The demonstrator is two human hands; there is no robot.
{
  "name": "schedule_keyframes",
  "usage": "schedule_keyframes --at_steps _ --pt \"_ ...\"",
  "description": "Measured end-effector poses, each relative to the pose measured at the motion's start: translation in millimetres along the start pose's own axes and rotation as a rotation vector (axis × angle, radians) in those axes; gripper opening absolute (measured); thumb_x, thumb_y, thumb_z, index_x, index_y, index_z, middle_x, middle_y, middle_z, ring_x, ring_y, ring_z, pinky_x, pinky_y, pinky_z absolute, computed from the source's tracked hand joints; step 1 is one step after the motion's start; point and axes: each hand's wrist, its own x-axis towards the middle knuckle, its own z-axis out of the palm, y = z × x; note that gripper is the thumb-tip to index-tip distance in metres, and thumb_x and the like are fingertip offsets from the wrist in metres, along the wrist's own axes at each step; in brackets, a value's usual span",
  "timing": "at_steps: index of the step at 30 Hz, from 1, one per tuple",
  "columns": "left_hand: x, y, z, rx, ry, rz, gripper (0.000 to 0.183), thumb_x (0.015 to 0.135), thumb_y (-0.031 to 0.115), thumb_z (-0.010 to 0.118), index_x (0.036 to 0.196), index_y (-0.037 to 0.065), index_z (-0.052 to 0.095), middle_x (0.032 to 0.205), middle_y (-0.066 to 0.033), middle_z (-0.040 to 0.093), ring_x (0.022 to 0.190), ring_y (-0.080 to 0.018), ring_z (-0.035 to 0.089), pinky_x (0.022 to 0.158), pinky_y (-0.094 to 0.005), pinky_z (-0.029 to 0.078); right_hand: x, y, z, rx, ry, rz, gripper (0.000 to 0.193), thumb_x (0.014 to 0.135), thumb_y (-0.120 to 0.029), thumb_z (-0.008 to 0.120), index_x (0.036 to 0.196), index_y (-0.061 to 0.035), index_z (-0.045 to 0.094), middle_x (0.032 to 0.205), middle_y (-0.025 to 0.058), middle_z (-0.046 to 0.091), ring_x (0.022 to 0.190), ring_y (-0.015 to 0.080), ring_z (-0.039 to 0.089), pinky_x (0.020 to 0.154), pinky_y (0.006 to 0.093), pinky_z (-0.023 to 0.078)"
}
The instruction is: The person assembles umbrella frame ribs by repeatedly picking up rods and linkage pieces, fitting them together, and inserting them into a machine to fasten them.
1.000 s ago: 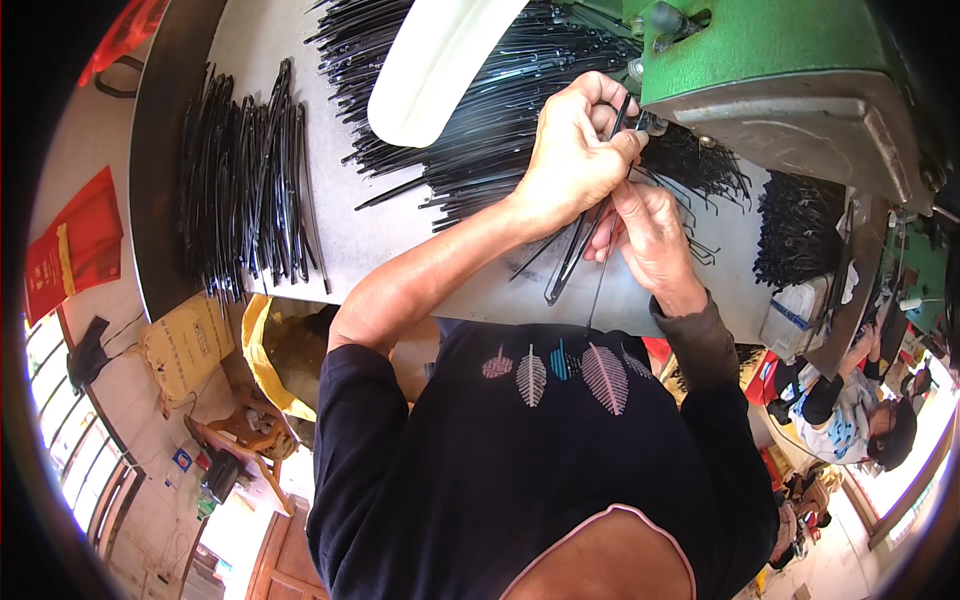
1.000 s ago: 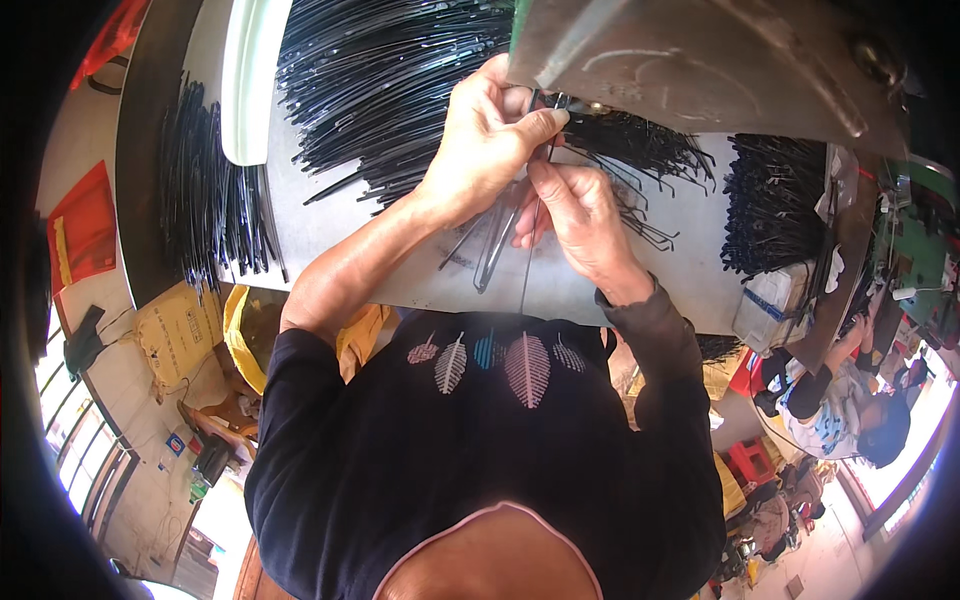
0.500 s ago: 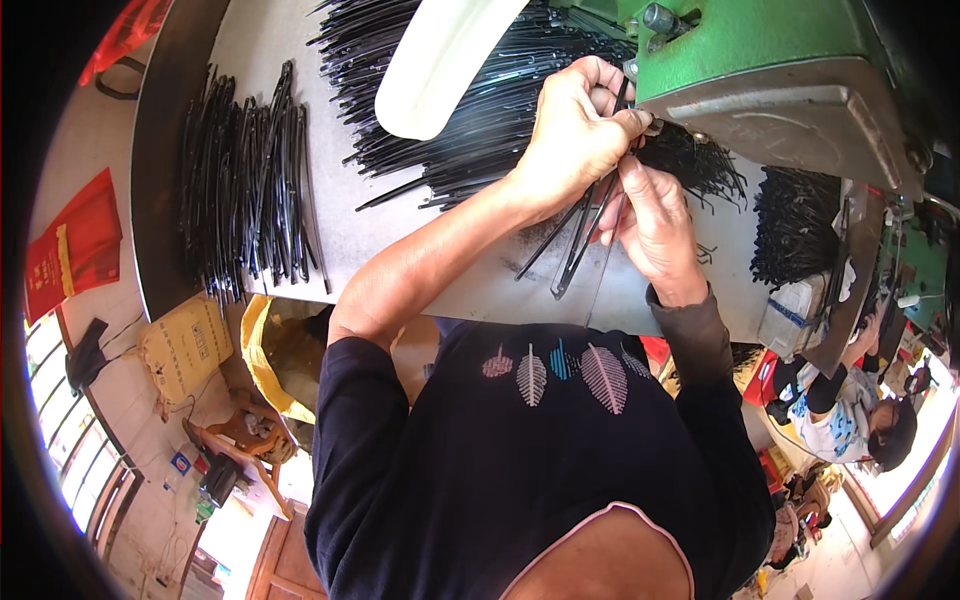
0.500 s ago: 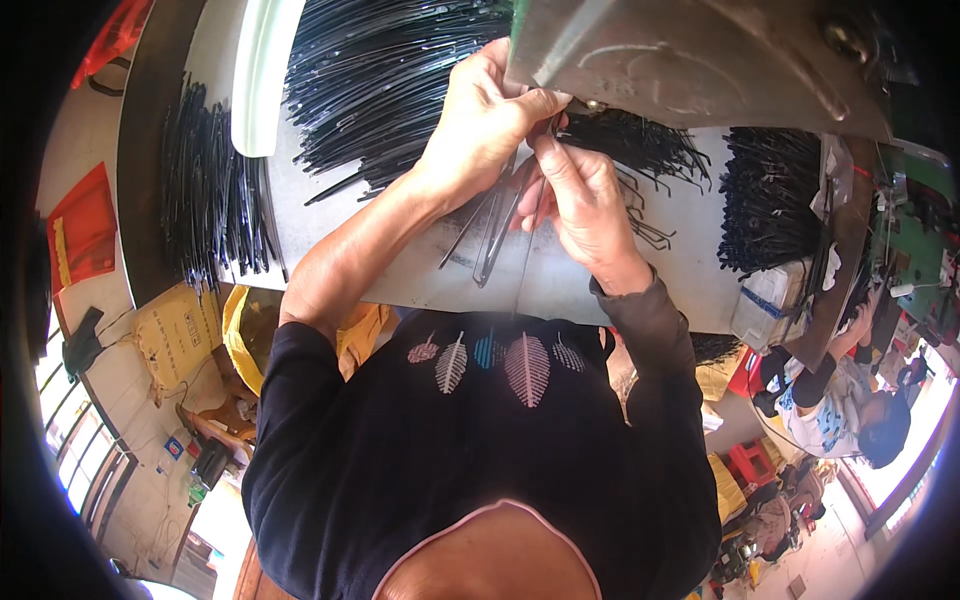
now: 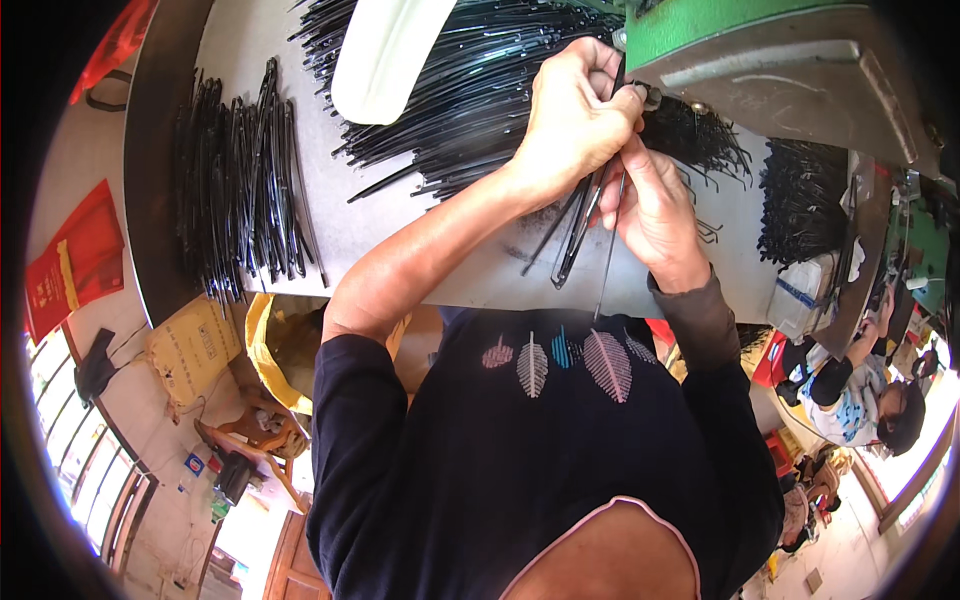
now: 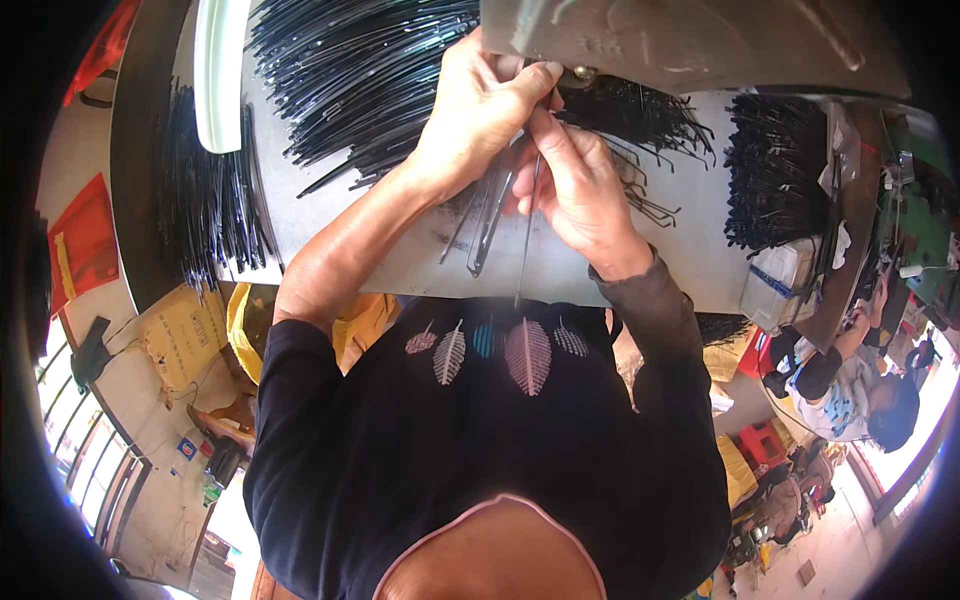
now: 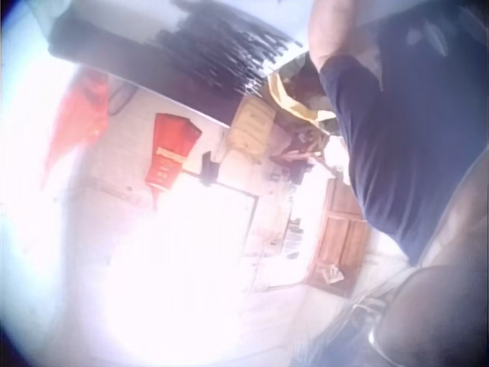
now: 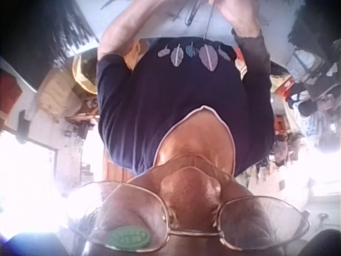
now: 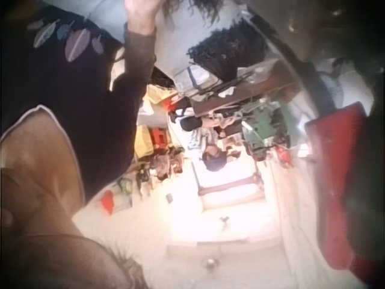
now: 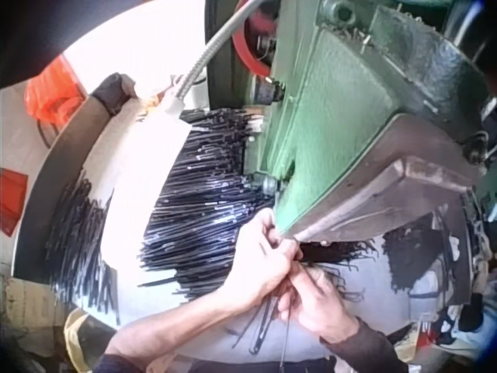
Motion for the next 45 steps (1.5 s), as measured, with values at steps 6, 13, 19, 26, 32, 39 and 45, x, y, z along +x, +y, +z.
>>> schedule_keyframes --at_steps 6,13,19,26,32,39,45 --pt "-8 26 -19 -0.043 -0.032 -0.079 0.017 0.081 0.002 0.059 0.095 -0.004 0.052 0.070 -0.0082 0.061 0.057 -0.0120 0.059 0.047 -0.0243 0.047 3 -11 4 -0.425 0.003 -0.231 0.036 0.097 -0.028 0.053 0.087 0.0050 0.063 0.070 0.0095 0.064 0.058 0.0147 0.063 0.053 0.0255 0.051" --pt "-69 72 -168 1.306 0.338 0.231 0.038 0.080 0.013 0.069 0.114 0.002 0.057 0.080 -0.0098 0.068 0.068 -0.0238 0.063 0.066 -0.0337 0.050 -18 -24 -23 -1.396 -0.038 -0.722 0.008 0.075 -0.001 0.067 0.083 -0.0001 0.065 0.077 0.0084 0.062 0.064 0.0212 0.062 0.054 0.0277 0.049" --pt "-113 37 -114 1.273 0.060 0.242 0.019 0.071 0.011 0.074 0.088 0.007 0.066 0.085 -0.0087 0.066 0.080 -0.0279 0.060 0.072 -0.0387 0.044 -1 -17 -7 -1.879 -0.178 -0.848 0.008 0.070 -0.003 0.058 0.077 -0.0036 0.055 0.076 0.0073 0.053 0.070 0.0217 0.060 0.055 0.0352 0.050" --pt "-114 -25 -48 1.353 0.042 0.438 0.018 0.070 0.006 0.070 0.086 0.009 0.063 0.075 -0.0036 0.050 0.072 -0.0261 0.049 0.067 -0.0398 0.037 2 -12 -21 -1.766 -0.024 -0.775 0.018 0.072 -0.003 0.064 0.084 -0.0061 0.052 0.077 0.0095 0.050 0.068 0.0269 0.058 0.057 0.0383 0.048" --pt "-115 -23 -47 1.361 0.027 0.422 0.023 0.070 0.003 0.069 0.089 0.007 0.057 0.075 -0.0053 0.051 0.073 -0.0275 0.049 0.069 -0.0405 0.036 -2 -12 -23 -1.751 -0.017 -0.869 0.016 0.072 -0.001 0.062 0.082 -0.0048 0.050 0.076 0.0094 0.050 0.065 0.0271 0.058 0.055 0.0393 0.048" --pt "-90 4 -45 1.006 -0.021 0.366 0.017 0.080 -0.005 0.061 0.092 0.002 0.051 0.071 -0.0150 0.055 0.064 -0.0350 0.056 0.058 -0.0392 0.044 8 -19 -25 -1.829 -0.042 -0.815 0.015 0.072 -0.002 0.062 0.081 -0.0051 0.050 0.077 0.0103 0.051 0.061 0.0285 0.060 0.052 0.0392 0.048" --pt "-50 17 -41 0.766 -0.022 0.240 0.015 0.082 -0.002 0.059 0.095 0.000 0.051 0.076 -0.0203 0.061 0.069 -0.0401 0.060 0.060 -0.0432 0.048 16 -12 -27 -1.509 0.149 -0.963 0.017 0.076 0.000 0.066 0.088 -0.0059 0.056 0.073 0.0094 0.062 0.060 0.0266 0.062 0.053 0.0346 0.049"
